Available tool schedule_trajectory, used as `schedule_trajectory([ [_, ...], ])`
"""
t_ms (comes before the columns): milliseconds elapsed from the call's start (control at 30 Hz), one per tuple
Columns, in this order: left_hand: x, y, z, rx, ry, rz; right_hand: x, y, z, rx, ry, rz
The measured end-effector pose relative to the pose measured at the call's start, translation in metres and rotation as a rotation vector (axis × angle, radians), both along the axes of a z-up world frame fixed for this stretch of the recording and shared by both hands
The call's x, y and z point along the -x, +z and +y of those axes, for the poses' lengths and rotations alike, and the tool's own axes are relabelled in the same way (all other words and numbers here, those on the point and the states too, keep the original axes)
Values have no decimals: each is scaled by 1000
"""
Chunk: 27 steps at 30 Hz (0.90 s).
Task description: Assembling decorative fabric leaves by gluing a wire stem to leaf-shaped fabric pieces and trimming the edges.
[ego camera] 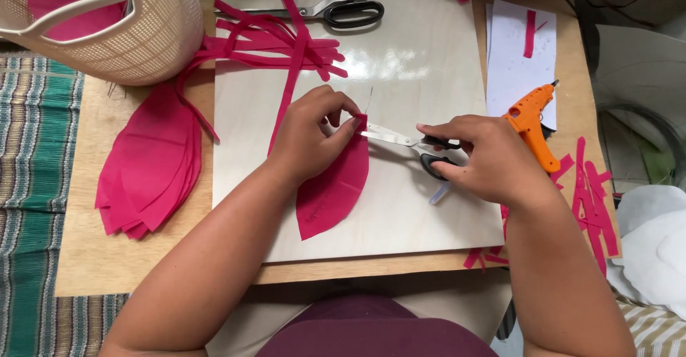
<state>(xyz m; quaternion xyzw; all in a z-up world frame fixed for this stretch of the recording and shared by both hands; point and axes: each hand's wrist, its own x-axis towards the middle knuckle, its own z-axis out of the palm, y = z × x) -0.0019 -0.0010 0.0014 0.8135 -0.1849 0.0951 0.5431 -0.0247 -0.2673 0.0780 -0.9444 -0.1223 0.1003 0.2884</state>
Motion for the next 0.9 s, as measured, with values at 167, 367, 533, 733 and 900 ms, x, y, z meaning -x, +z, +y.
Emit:
schedule_trajectory([
  [167,-1,-2,0,-1,8,-26,-2,-11,0,-6,-25,-2],
  [367,-2,0,0,-6,14,-12,-2,-9,4,-35,-18,-14],
  [533,-2,-1,1,-8,27,-21,-3,-8,6,-49,-19,-12],
  [733,-4,-4,0,-7,30,-32,-3,-11,4,-66,1,-47],
  [900,-4,-4,-1,-9,24,-32,-4,-15,-1,-64,14,-77],
])
